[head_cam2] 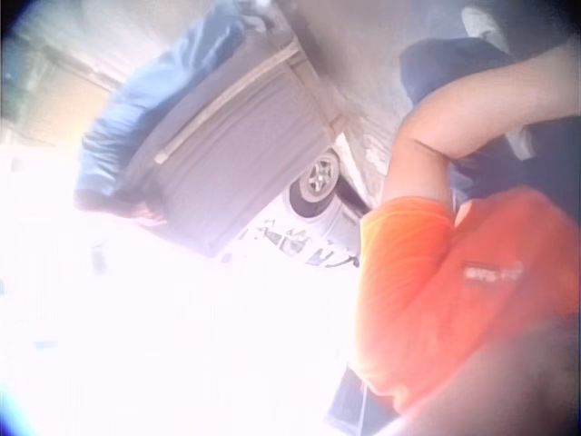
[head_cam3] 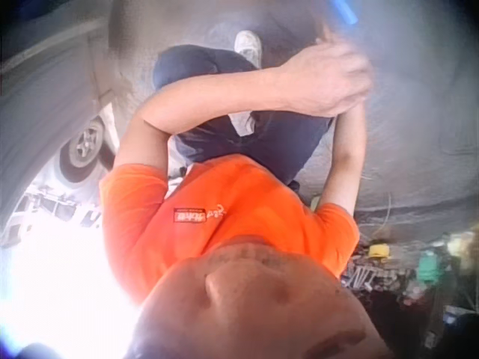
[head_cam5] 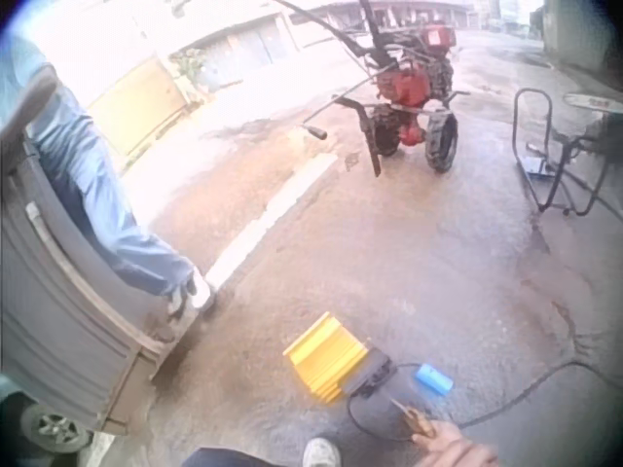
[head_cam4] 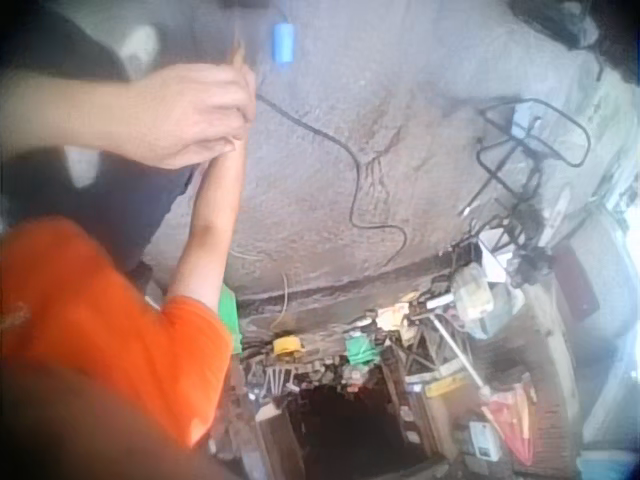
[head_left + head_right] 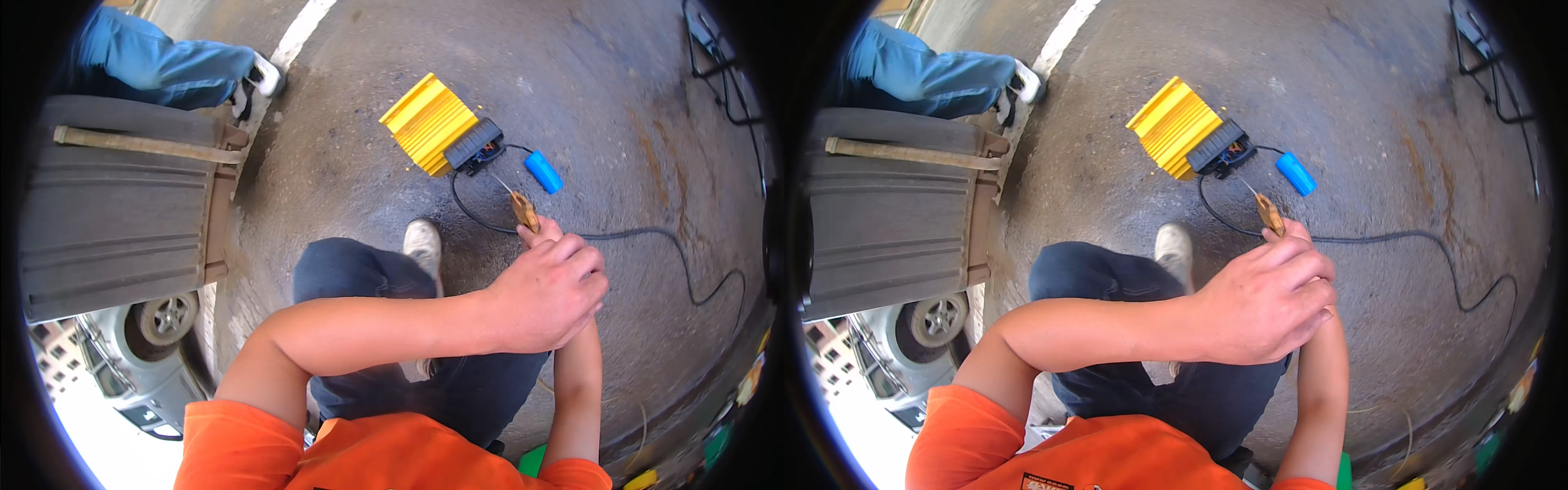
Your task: The person sits on the floor and uses a screwdriver to adjust internal components of a yellow and black electronic device. They open the casing, probe the internal wiring, and manipulate parts with the tool throughout the clip.
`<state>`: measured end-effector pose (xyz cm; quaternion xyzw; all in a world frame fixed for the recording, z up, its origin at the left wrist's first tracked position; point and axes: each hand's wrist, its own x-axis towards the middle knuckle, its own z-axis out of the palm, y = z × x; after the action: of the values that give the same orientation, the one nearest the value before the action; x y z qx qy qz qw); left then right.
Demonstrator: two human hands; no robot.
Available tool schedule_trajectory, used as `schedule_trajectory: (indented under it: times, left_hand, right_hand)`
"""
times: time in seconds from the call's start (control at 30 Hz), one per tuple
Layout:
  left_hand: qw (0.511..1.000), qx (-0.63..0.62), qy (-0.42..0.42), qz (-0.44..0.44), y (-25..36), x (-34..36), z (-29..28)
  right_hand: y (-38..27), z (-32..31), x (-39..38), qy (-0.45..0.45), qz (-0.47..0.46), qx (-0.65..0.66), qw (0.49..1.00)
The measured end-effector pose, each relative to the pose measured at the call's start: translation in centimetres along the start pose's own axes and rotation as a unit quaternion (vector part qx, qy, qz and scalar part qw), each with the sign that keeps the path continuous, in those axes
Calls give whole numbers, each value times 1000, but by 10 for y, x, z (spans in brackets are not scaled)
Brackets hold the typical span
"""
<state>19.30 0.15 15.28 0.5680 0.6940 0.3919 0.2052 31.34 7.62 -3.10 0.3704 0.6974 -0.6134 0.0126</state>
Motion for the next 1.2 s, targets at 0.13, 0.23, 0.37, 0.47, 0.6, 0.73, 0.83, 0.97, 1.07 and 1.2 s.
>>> schedule_trajectory:
  times: [0.13, 0.23, 0.37, 0.47, 0.6, 0.73, 0.83, 0.97, 1.07, 1.2]
  left_hand:
    - [996, -42, 37, -74, 1, 25, -14]
    - [989, -63, 80, -107, 13, 28, -13]
    - [993, -14, -46, -108, 19, 15, -12]
    - [990, 26, -97, -103, 38, 16, -33]
    - [986, 37, -83, -141, 53, 1, -36]
    - [981, 30, -88, -172, 77, -13, -33]
    - [980, 33, -63, -184, 87, -21, -26]
    - [972, 79, -42, -217, 87, -28, -23]
    - [965, 107, -34, -238, 86, -32, -26]
    - [939, 198, -38, -279, 84, -36, -40]
  right_hand:
    - [-23, -18, -10, 23, 63, -103, 992]
    - [-27, -16, -5, -5, 78, -171, 982]
    - [-25, -34, 43, -139, 108, -243, 954]
    - [-16, -34, 58, -99, 48, -296, 949]
    - [-16, -31, 60, -117, 25, -315, 942]
    - [-1, -32, 62, -108, 13, -311, 944]
    - [3, -33, 58, -111, 4, -304, 946]
    - [-7, -37, 59, -131, -8, -298, 945]
    - [-9, -39, 61, -111, -15, -274, 955]
    - [-17, -33, 62, -115, -34, -280, 952]
